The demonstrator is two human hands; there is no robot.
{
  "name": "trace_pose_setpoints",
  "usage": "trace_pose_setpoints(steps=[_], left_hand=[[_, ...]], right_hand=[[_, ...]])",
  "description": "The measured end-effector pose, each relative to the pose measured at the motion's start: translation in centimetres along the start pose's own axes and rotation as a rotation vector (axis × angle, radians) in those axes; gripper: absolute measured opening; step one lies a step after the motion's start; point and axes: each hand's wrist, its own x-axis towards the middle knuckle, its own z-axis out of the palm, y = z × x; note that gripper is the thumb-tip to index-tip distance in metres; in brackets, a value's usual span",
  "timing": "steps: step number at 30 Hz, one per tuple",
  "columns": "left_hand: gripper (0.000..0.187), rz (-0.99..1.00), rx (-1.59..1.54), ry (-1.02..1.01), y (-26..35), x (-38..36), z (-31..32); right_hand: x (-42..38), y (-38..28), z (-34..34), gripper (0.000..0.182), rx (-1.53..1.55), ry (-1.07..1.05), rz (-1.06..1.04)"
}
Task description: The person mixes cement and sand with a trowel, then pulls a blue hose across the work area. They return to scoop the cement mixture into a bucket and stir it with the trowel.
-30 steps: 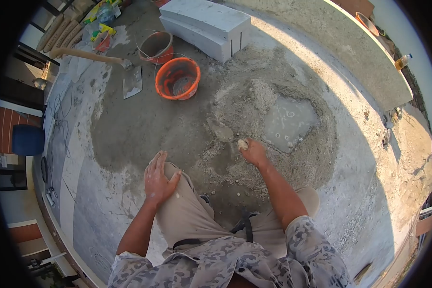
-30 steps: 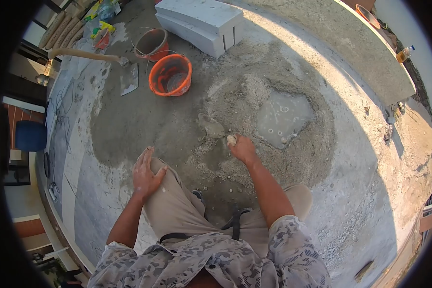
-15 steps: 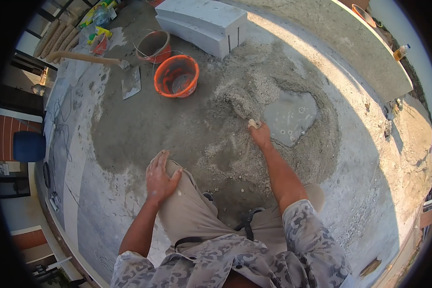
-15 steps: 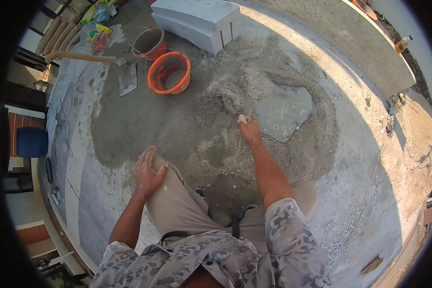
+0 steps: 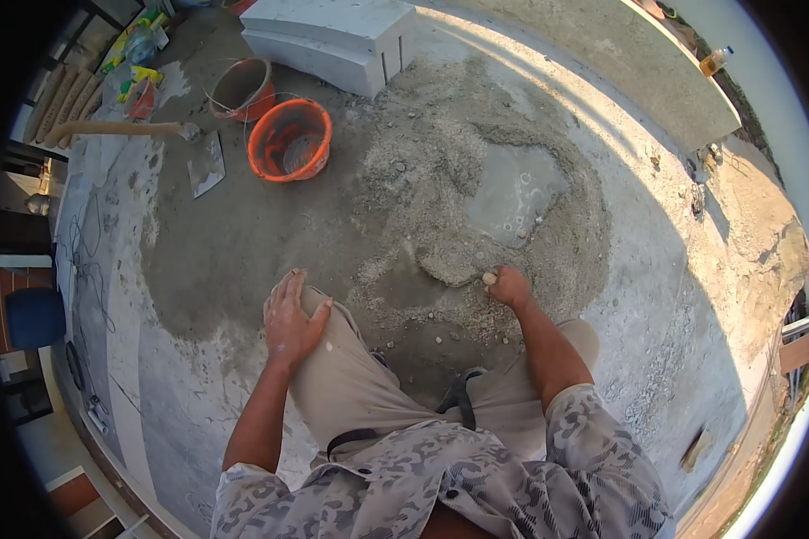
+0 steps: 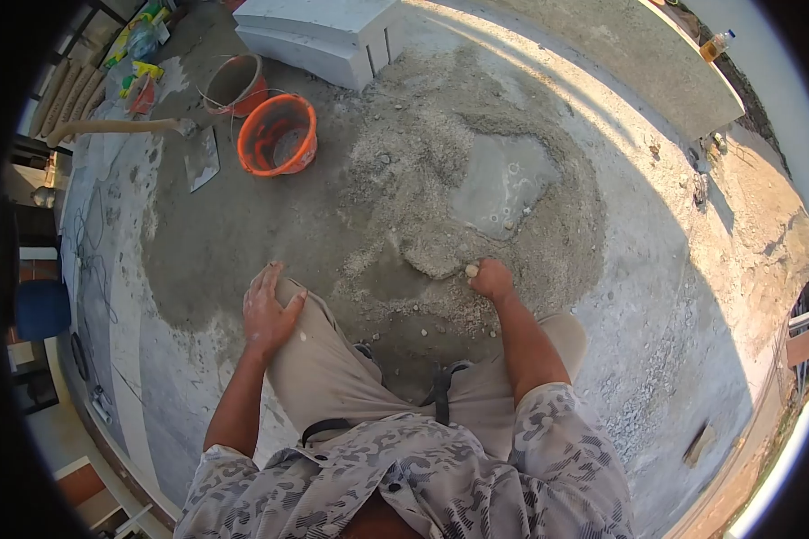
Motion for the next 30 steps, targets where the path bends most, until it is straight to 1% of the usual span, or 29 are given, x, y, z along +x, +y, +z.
trace_pose_setpoints(steps=[3,6,9,11,13,14,15,17,19,21,24,25,28,30], left_hand=[[0.068,0.005,-0.012,0.025,-0.2,0.0,0.1],[0.068,0.000,-0.015,0.021,-0.4,0.2,0.1],[0.069,0.003,-0.017,-0.007,-0.8,0.5,0.2],[0.068,0.010,-0.018,-0.008,-0.9,0.8,0.5],[0.068,0.019,-0.015,-0.016,-0.6,1.0,0.4],[0.068,0.018,-0.012,-0.019,-0.4,1.1,0.5],[0.068,0.023,-0.014,-0.017,-0.3,1.1,0.6],[0.067,0.035,-0.013,-0.023,-0.1,1.0,0.7],[0.066,0.047,-0.017,-0.010,-0.2,0.9,0.7],[0.065,0.055,-0.022,-0.001,-0.5,0.9,0.9],[0.064,0.064,-0.026,0.006,-1.0,1.1,0.9],[0.064,0.060,-0.028,0.006,-0.9,1.2,0.9],[0.064,0.056,-0.027,-0.001,-0.6,1.5,0.9],[0.064,0.058,-0.018,-0.003,-0.5,1.5,1.0]], right_hand=[[-0.1,0.6,-3.6,0.049,0.113,0.084,-0.022],[-0.7,0.5,-6.2,0.047,0.213,0.155,-0.010],[-1.9,-0.3,-5.8,0.045,0.194,-0.050,-0.169],[-2.4,-0.2,-1.8,0.043,-0.025,-0.282,-0.268],[-1.9,2.6,6.1,0.044,-0.224,-0.350,-0.228],[-1.7,3.4,8.2,0.044,-0.324,-0.386,-0.212],[-1.3,4.3,7.8,0.041,-0.287,-0.289,-0.170],[-0.2,7.3,5.2,0.034,-0.205,-0.101,-0.079],[1.1,9.4,-0.3,0.034,-0.139,-0.032,0.024],[2.0,12.5,-4.3,0.032,-0.156,0.023,-0.118],[0.1,12.7,-9.0,0.033,0.016,0.012,-0.051],[-1.7,11.6,-10.3,0.036,0.185,-0.005,-0.010],[-4.1,9.6,-13.4,0.033,-0.016,-0.164,-0.041],[-6.7,10.1,-15.8,0.037,-0.045,0.008,-0.014]])
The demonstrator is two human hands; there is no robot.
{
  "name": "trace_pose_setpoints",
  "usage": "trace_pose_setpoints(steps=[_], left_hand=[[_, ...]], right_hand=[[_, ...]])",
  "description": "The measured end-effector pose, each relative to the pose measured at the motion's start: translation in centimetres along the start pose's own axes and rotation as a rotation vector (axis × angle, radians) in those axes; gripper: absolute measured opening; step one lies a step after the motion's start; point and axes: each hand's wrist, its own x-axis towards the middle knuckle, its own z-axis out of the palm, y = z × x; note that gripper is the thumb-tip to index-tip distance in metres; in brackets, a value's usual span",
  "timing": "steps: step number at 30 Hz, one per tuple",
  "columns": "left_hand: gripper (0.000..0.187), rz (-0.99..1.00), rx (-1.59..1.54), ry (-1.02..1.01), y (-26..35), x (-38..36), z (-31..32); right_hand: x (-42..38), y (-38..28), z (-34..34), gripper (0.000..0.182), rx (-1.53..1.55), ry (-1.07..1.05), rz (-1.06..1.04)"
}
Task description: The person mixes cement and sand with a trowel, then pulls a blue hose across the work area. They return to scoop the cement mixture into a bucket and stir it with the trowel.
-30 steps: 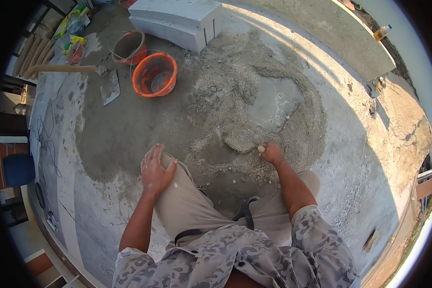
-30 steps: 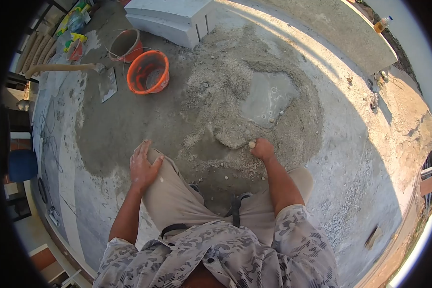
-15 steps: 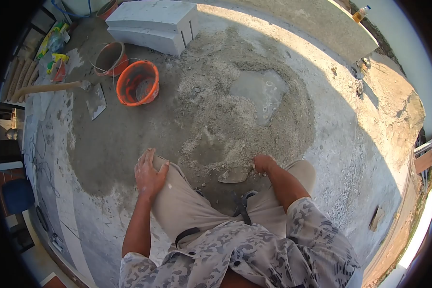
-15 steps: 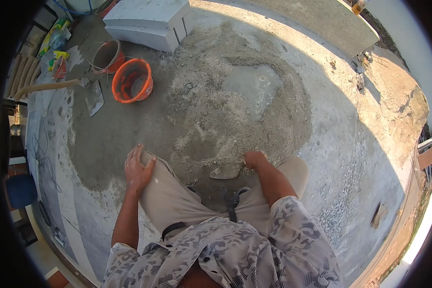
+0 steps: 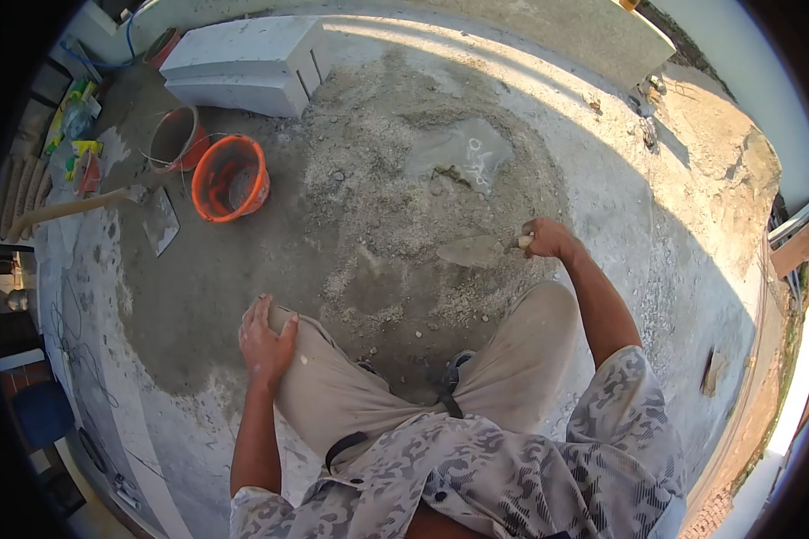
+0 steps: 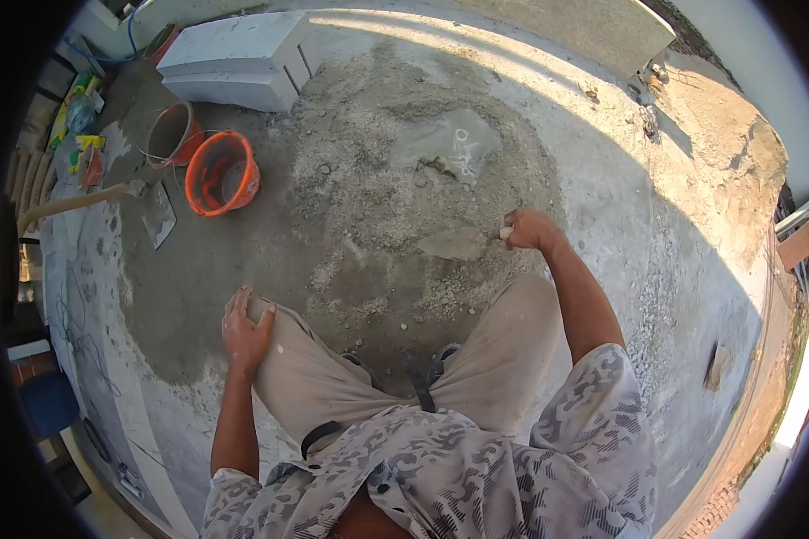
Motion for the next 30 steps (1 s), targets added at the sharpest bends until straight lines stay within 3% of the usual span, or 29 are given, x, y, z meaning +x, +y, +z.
trace_pose_setpoints(steps=[4,5,7,9,10,12,13,14,16,19,22,25,29,30], left_hand=[[0.063,0.013,-0.003,0.014,-0.9,0.0,0.0],[0.063,0.014,-0.011,0.019,-1.2,-0.1,0.2],[0.063,0.025,0.025,0.022,-2.1,-0.3,0.1],[0.062,0.026,0.039,0.033,-2.3,-0.7,-0.2],[0.061,0.024,0.036,0.037,-2.5,-1.0,-0.4],[0.061,0.020,0.031,0.049,-2.3,-1.5,-0.8],[0.061,0.018,0.029,0.056,-2.2,-1.8,-1.0],[0.061,0.013,0.026,0.065,-2.2,-2.0,-1.1],[0.061,0.019,0.034,0.076,-2.5,-2.2,-1.1],[0.061,0.019,0.054,0.077,-3.3,-2.1,-1.2],[0.061,0.001,0.054,0.084,-3.3,-2.0,-1.2],[0.060,-0.011,0.074,0.082,-2.8,-1.7,-1.0],[0.059,0.001,0.090,0.063,-2.1,-1.3,-0.8],[0.059,0.004,0.096,0.063,-2.1,-1.2,-0.7]], right_hand=[[-3.4,7.4,1.3,0.048,0.146,0.414,0.199],[-4.5,9.6,2.7,0.052,0.343,0.436,0.337],[-6.2,12.1,7.7,0.048,0.371,0.765,0.576],[-6.7,17.3,16.2,0.043,0.406,0.812,0.748],[-6.8,18.2,20.1,0.043,0.619,0.764,0.903],[-6.3,17.3,25.4,0.039,0.819,0.729,0.995],[-4.9,17.2,28.3,0.038,0.645,0.740,0.947],[-4.0,14.9,27.9,0.040,0.759,0.770,0.869],[0.0,12.5,26.6,0.032,0.646,0.812,0.645],[2.5,10.1,20.3,0.026,1.360,0.587,0.542],[2.8,9.2,16.1,0.015,1.474,0.614,0.444],[5.0,9.0,10.5,0.021,1.409,0.636,0.335],[10.7,8.6,3.3,0.050,0.900,0.818,0.059],[10.7,8.5,2.8,0.051,0.784,0.902,0.081]])
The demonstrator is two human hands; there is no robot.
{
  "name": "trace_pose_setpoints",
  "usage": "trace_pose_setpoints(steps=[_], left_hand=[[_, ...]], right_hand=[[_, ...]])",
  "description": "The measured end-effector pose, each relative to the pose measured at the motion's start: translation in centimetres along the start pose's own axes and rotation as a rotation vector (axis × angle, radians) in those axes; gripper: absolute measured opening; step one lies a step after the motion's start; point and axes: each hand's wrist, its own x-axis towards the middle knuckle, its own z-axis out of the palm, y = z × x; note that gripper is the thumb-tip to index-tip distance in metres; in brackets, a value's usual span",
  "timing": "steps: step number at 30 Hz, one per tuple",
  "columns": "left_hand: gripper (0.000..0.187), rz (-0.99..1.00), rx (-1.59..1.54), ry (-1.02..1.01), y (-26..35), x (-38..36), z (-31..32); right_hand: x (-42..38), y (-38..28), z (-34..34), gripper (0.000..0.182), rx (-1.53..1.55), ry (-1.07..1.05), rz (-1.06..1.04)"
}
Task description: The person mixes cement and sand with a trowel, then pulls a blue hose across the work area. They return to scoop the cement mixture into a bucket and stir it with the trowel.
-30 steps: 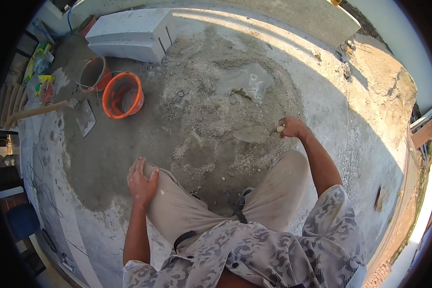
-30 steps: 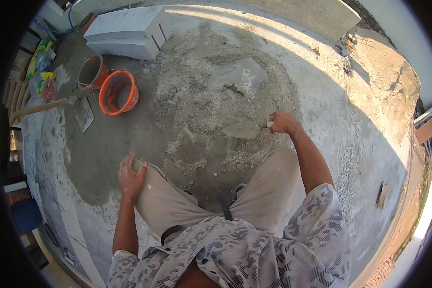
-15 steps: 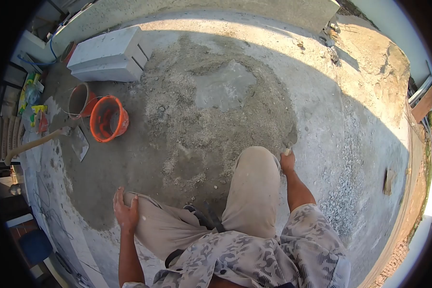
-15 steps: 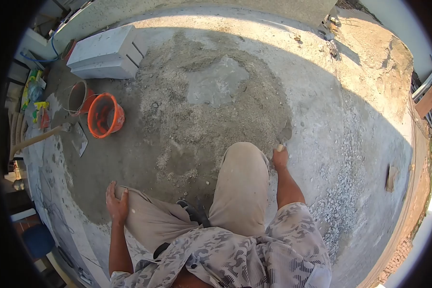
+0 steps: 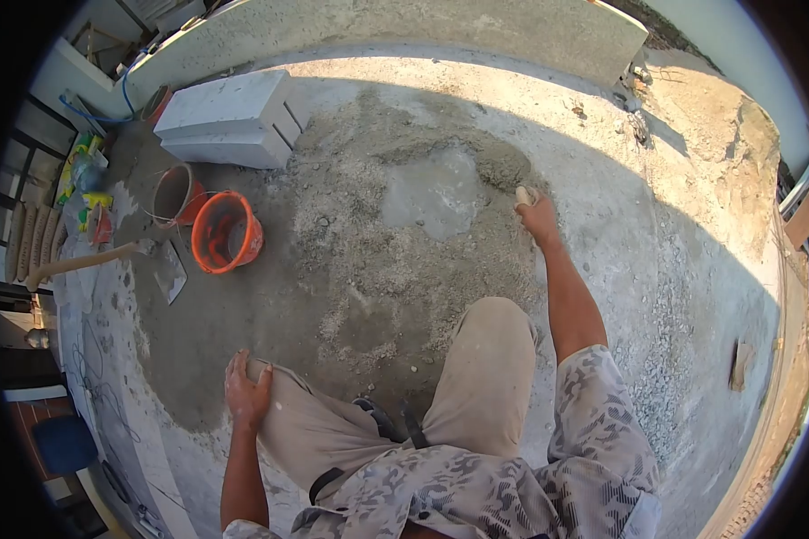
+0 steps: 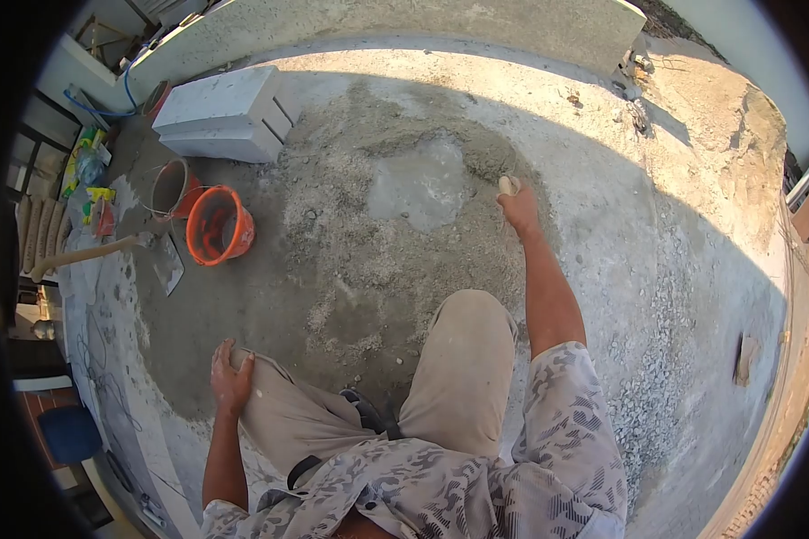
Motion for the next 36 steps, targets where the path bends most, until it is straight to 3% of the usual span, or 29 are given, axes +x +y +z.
trace_pose_setpoints(steps=[2,5,7,9,12,18,21,23,25,29,30,32,33,34,36], left_hand=[[0.059,0.008,0.008,0.000,-0.1,0.1,0.2],[0.061,-0.011,-0.010,0.029,-0.4,-0.5,-0.2],[0.061,-0.036,-0.025,0.032,-0.8,-1.2,-0.7],[0.061,-0.048,-0.032,0.037,-1.5,-1.6,-0.8],[0.061,-0.055,-0.017,0.047,-2.2,-2.3,-1.1],[0.060,-0.062,0.012,0.053,-1.8,-2.5,-1.1],[0.060,-0.060,-0.001,0.032,-0.9,-2.1,-0.9],[0.061,-0.047,0.007,0.018,-0.2,-1.6,-0.8],[0.060,-0.015,0.000,0.014,0.1,-1.2,-0.7],[0.058,0.017,0.000,0.039,-0.3,-1.1,-0.5],[0.058,0.001,-0.006,0.039,-0.3,-1.4,-0.6],[0.059,-0.032,-0.020,0.034,-0.2,-2.0,-0.9],[0.059,-0.039,-0.019,0.038,-0.3,-2.3,-0.9],[0.059,-0.047,-0.015,0.038,-0.6,-2.6,-1.0],[0.058,-0.055,-0.003,0.038,-0.8,-2.9,-1.2]], right_hand=[[0.5,-0.8,-0.6,0.052,-0.200,0.149,-0.118],[-2.3,5.2,-2.3,0.038,0.026,0.227,0.080],[-7.3,6.2,-4.2,0.030,0.042,0.248,0.357],[-8.9,19.6,-2.6,0.023,-0.057,0.335,0.394],[-10.5,13.4,-1.6,0.022,0.199,0.194,0.585],[-4.0,7.1,1.3,0.027,0.470,0.033,0.586],[-2.3,2.7,0.9,0.033,0.352,-0.012,0.451],[0.4,0.3,2.2,0.043,0.134,-0.038,0.208],[2.2,-2.7,2.9,0.044,-0.033,0.068,-0.151],[0.7,-3.2,1.2,0.046,-0.012,0.264,0.002],[-0.2,0.2,0.3,0.047,-0.009,0.301,0.067],[-2.4,12.0,-1.2,0.031,-0.013,0.385,0.218],[-6.5,10.2,-3.4,0.026,0.172,0.374,0.430],[-9.6,15.1,-3.9,0.025,0.157,0.401,0.474],[-17.8,15.8,-4.6,0.027,0.233,0.401,0.704]])
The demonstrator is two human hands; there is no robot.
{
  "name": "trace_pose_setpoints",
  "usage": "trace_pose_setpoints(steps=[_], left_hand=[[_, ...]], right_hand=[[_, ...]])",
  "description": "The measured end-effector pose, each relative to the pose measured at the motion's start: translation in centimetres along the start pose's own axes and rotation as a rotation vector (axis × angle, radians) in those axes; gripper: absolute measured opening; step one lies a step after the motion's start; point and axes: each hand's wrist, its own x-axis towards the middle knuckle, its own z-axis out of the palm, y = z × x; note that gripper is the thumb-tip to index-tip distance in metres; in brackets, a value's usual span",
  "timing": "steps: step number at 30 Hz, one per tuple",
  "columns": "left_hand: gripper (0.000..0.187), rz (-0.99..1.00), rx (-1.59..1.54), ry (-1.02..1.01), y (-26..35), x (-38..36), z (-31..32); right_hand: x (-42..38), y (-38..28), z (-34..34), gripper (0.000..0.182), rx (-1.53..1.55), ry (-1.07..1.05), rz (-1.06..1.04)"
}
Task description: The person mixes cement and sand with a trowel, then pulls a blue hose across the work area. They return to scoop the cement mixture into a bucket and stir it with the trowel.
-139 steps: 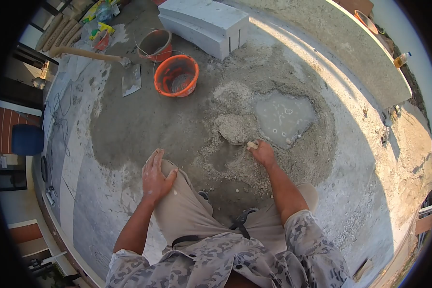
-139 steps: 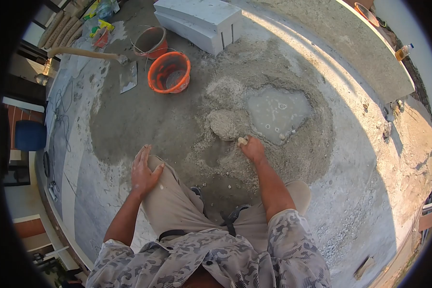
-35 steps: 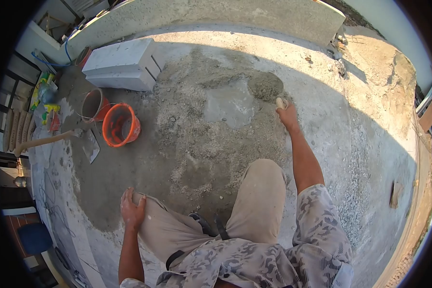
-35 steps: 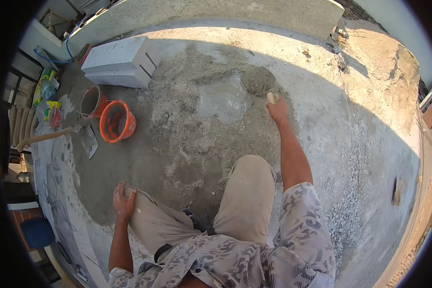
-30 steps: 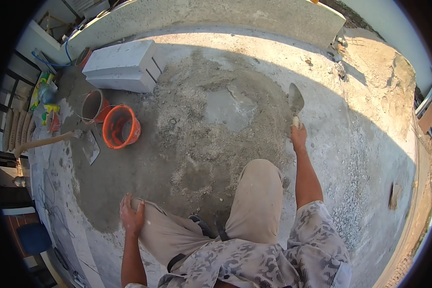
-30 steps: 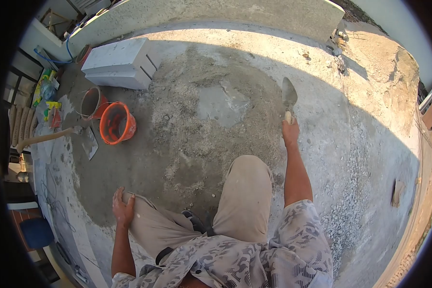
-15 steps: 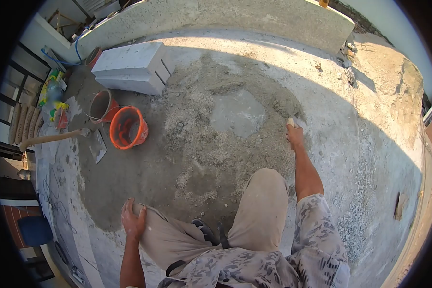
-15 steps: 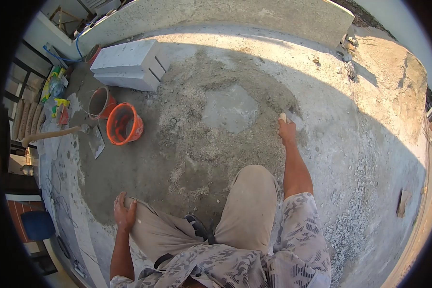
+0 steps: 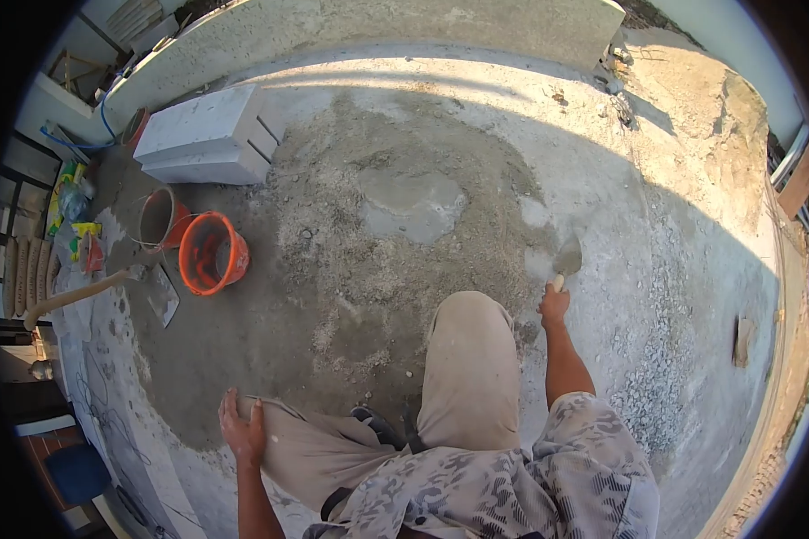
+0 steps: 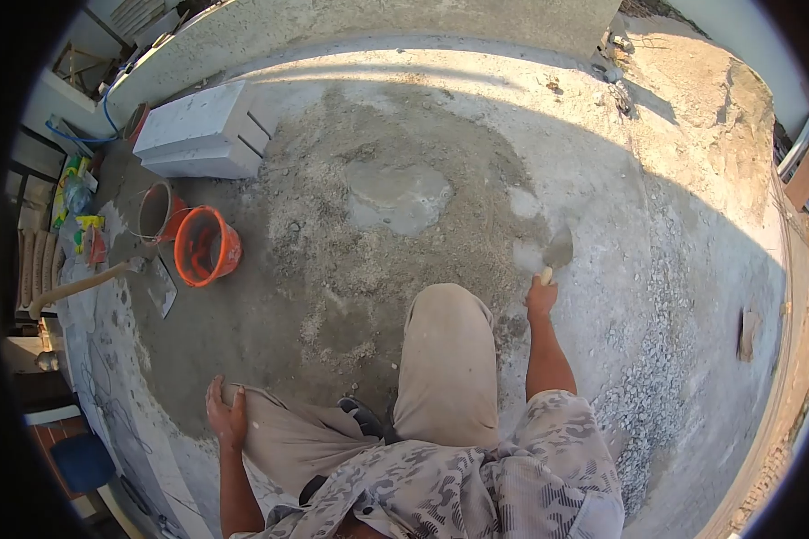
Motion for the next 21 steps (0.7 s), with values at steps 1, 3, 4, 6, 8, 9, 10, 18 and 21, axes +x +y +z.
trace_pose_setpoints(steps=[1,3,4,6,8,9,10,18,21], left_hand=[[0.058,-0.003,0.007,0.004,0.0,-0.2,-0.1],[0.058,0.000,0.012,0.011,-0.1,-0.1,-0.1],[0.058,0.006,0.011,0.010,-0.3,0.1,0.0],[0.058,0.027,0.009,0.004,0.0,0.7,0.3],[0.058,0.045,0.016,-0.004,0.5,1.3,0.4],[0.058,0.042,0.017,-0.004,0.7,1.7,0.4],[0.059,0.037,0.017,-0.004,0.9,2.1,0.5],[0.062,0.008,0.041,-0.019,1.9,2.9,0.8],[0.063,0.021,0.042,-0.019,1.7,3.0,1.0]], right_hand=[[-1.4,5.9,-0.8,0.034,-0.125,-0.002,-0.001],[-6.3,8.6,-1.0,0.041,-0.233,-0.090,-0.035],[-11.1,6.1,-0.5,0.041,-0.220,-0.171,-0.067],[-9.8,10.0,3.0,0.032,-0.296,-0.290,-0.329],[-11.1,4.3,4.2,0.024,-0.015,-0.453,-0.074],[-11.9,1.2,4.6,0.021,0.130,-0.539,0.051],[-12.0,0.3,4.6,0.018,0.161,-0.553,0.038],[-13.4,-14.3,4.1,0.017,0.282,-0.853,0.016],[-12.1,-18.9,6.4,0.019,0.183,-1.037,0.050]])
